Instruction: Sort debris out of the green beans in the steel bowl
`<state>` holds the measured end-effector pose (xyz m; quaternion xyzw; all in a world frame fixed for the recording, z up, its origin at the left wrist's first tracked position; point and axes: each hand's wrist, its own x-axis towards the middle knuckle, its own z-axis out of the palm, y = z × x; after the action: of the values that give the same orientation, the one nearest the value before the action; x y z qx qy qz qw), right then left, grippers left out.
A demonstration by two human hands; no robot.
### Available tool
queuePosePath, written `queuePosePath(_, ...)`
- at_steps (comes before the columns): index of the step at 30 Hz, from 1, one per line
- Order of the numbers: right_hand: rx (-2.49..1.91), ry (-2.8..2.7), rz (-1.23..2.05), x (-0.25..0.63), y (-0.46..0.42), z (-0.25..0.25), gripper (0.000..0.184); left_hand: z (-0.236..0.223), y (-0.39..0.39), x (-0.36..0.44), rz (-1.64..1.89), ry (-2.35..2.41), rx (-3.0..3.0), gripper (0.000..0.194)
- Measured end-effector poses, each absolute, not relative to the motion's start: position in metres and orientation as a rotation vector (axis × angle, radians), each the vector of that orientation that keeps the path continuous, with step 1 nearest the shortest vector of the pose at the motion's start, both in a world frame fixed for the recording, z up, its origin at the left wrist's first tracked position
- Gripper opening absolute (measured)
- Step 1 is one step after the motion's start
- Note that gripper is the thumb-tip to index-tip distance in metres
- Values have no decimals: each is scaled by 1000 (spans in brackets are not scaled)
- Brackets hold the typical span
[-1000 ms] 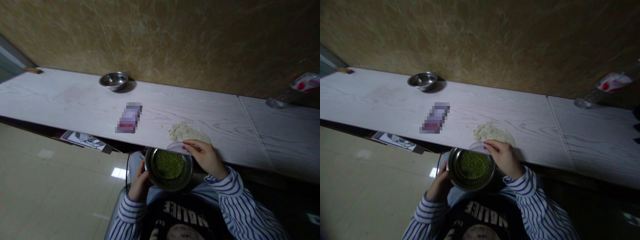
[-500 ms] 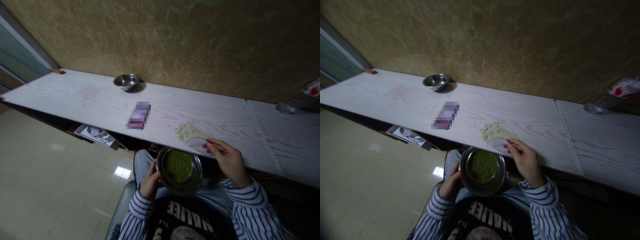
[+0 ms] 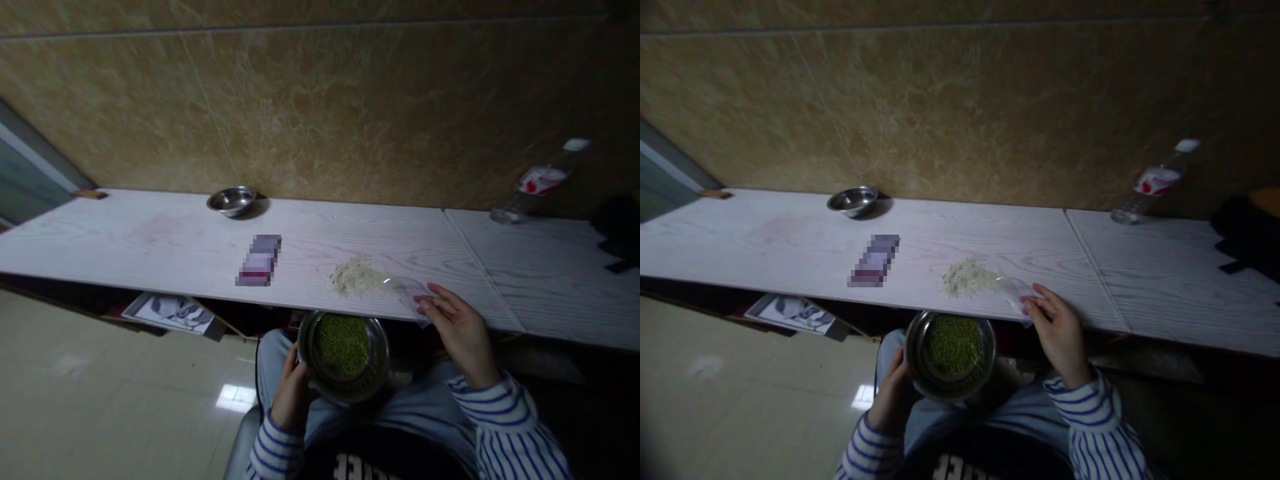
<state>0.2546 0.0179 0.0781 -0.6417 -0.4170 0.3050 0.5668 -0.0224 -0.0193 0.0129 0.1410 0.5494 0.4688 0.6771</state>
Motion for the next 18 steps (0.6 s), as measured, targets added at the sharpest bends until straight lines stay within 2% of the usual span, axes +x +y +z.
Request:
queuePosePath(11, -1540, -967, 680, 277, 15, 80, 45, 4, -17, -19, 1053, 1258, 308, 64)
queuePosePath(18, -1522, -1145, 736, 286, 71, 100, 47, 2, -8, -22, 1094, 1186, 277, 77)
